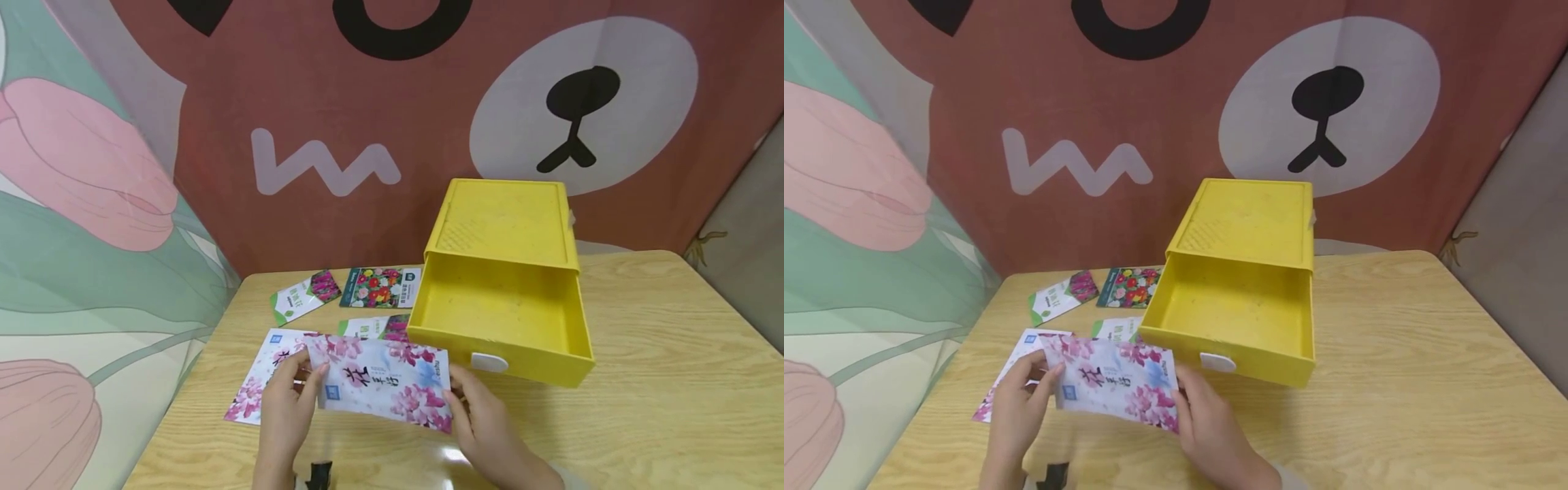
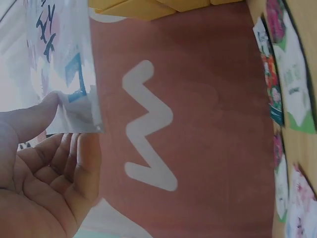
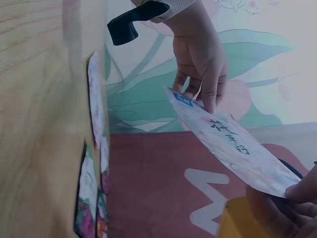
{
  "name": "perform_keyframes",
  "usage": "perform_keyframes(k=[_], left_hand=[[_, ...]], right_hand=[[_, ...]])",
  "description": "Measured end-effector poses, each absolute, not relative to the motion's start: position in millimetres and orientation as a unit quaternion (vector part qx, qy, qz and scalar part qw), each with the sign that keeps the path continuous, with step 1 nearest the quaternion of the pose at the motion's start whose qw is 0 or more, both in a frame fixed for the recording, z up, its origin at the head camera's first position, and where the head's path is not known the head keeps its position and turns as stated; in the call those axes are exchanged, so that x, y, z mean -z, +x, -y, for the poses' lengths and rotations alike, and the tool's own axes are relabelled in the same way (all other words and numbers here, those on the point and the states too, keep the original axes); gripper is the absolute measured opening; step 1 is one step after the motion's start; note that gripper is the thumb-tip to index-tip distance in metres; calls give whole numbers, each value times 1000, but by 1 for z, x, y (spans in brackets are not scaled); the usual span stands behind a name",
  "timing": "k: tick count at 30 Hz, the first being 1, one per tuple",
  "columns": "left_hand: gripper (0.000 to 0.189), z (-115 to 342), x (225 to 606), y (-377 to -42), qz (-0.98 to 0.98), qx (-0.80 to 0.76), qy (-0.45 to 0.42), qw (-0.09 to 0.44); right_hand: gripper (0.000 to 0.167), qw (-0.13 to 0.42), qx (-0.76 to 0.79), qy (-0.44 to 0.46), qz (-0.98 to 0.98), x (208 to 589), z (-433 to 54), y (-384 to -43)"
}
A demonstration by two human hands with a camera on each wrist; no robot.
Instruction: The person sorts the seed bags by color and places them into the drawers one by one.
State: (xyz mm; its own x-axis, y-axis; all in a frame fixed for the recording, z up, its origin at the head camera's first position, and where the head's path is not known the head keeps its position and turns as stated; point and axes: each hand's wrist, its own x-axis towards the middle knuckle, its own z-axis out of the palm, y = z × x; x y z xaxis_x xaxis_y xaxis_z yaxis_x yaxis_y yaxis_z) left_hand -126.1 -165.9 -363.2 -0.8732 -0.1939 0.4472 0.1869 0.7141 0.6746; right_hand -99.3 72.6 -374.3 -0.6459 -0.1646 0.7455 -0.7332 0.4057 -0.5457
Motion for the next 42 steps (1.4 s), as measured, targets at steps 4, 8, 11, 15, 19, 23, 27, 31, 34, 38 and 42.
perform_keyframes(k=[4,8,11,15,19,23,27,31,34,38,42], left_hand=[[27,168,370,-132,870,398,-47,288],[32,164,365,-133,858,399,-79,312],[34,154,348,-129,866,381,-79,315],[34,149,343,-130,857,387,-104,324],[35,146,337,-131,844,401,-134,330],[37,142,331,-134,836,410,-158,329],[39,138,325,-136,831,411,-174,331],[43,134,320,-138,827,409,-190,337],[45,131,318,-141,823,405,-200,344],[46,128,315,-144,826,399,-203,343],[46,125,309,-146,825,403,-210,336]], right_hand=[[25,333,-456,299,769,368,-77,-98],[33,344,-456,304,763,359,-82,-97],[38,351,-457,304,758,353,-85,-97],[40,362,-446,299,762,348,-91,-95],[44,373,-428,287,771,343,-96,-94],[46,382,-426,280,771,339,-101,-93],[47,385,-430,274,769,335,-104,-92],[48,391,-428,265,771,330,-108,-91],[49,393,-426,260,772,326,-112,-91],[49,409,-426,268,761,323,-115,-94],[49,428,-430,279,745,320,-119,-97]])
